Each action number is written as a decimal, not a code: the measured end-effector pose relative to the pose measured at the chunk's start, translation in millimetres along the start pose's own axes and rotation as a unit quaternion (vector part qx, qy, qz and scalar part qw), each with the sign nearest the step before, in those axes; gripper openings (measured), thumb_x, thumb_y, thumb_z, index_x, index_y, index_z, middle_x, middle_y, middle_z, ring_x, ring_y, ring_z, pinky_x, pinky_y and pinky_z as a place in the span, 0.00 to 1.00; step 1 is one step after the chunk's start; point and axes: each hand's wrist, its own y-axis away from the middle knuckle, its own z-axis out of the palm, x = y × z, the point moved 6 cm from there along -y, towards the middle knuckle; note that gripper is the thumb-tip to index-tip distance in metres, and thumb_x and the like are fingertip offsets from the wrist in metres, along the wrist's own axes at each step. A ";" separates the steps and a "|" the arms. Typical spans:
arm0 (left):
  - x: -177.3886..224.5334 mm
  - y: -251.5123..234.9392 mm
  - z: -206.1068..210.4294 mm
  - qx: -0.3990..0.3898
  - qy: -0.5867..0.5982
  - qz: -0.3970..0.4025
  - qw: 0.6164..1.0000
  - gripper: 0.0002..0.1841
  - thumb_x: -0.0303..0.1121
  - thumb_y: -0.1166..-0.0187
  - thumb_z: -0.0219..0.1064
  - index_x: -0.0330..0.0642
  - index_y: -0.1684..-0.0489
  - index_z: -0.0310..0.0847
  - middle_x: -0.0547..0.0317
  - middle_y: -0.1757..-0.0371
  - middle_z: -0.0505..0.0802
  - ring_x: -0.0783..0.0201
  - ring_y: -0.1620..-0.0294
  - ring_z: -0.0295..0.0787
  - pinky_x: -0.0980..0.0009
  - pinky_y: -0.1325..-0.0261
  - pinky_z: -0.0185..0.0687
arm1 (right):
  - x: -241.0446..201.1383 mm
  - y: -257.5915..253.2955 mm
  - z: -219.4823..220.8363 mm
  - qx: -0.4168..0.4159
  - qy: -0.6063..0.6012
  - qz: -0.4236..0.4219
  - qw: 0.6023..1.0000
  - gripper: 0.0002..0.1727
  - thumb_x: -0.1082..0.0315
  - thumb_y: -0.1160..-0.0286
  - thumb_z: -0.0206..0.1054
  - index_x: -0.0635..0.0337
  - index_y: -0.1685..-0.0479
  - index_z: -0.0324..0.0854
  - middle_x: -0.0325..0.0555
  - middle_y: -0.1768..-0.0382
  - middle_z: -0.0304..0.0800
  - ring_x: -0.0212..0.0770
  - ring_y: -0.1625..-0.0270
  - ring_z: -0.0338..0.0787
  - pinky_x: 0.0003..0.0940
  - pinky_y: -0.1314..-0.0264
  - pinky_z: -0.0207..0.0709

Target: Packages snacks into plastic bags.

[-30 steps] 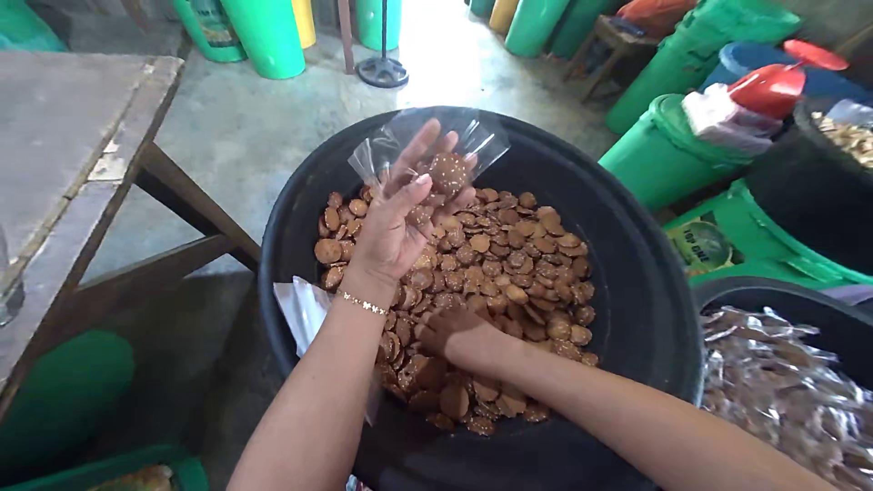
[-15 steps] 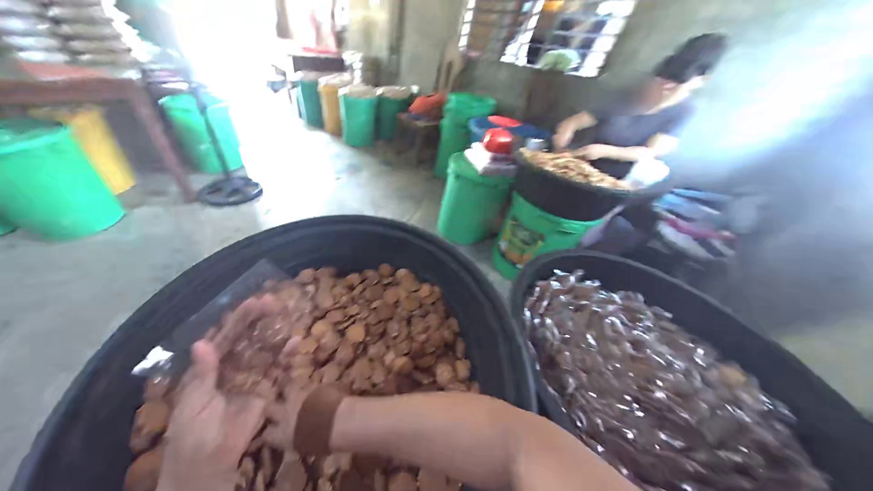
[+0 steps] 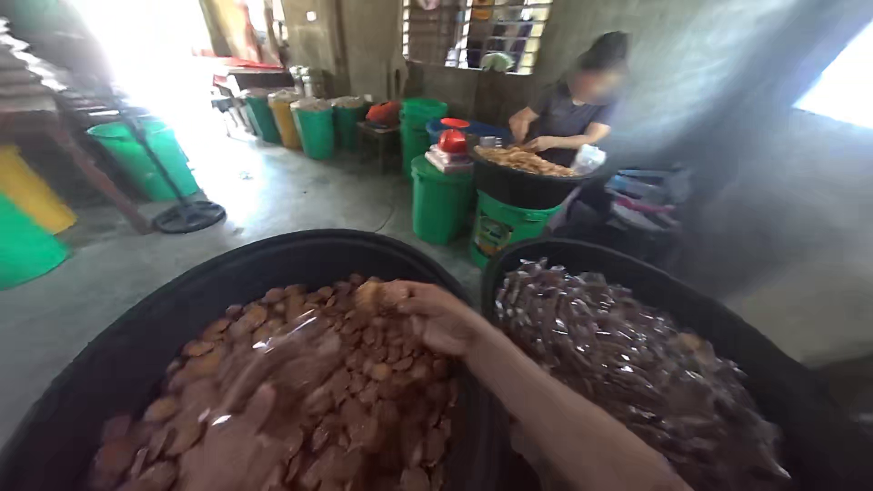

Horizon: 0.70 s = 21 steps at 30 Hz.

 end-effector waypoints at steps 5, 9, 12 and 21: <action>-5.7 3.2 21.4 -0.054 0.014 -0.029 0.998 0.32 0.50 0.27 0.74 0.53 0.22 0.77 0.63 0.27 0.88 0.67 0.39 0.92 0.71 0.45 0.92 | -0.8 17.8 13.5 -0.046 0.184 -0.035 0.981 0.20 0.77 0.32 0.63 0.66 0.38 0.81 0.38 0.40 0.89 0.28 0.43 0.90 0.27 0.38 0.86; -12.4 16.0 41.0 -0.067 0.008 -0.077 0.995 0.35 0.53 0.31 0.77 0.53 0.23 0.74 0.70 0.35 0.92 0.69 0.44 0.93 0.68 0.47 0.93 | 4.8 23.7 36.1 -0.090 0.319 -0.156 0.930 0.17 0.69 0.29 0.69 0.68 0.44 0.86 0.51 0.20 0.72 0.29 0.26 0.81 0.23 0.30 0.82; -19.0 25.0 52.8 -0.085 0.041 -0.102 0.990 0.23 0.49 0.34 0.80 0.58 0.41 0.83 0.72 0.49 0.96 0.71 0.52 0.95 0.70 0.51 0.93 | 0.1 33.6 49.1 -0.187 0.412 -0.237 0.860 0.19 0.63 0.16 0.60 0.66 0.38 0.87 0.57 0.17 0.70 0.35 0.17 0.74 0.28 0.18 0.72; -23.9 39.7 77.9 0.002 0.093 -0.122 0.988 0.19 0.43 0.34 0.81 0.55 0.47 0.82 0.72 0.53 0.96 0.72 0.51 0.94 0.70 0.45 0.91 | -18.5 47.3 36.7 -0.213 0.352 -0.263 0.873 0.08 0.70 0.19 0.64 0.57 0.52 0.89 0.28 0.53 0.91 0.13 0.50 0.86 0.12 0.44 0.82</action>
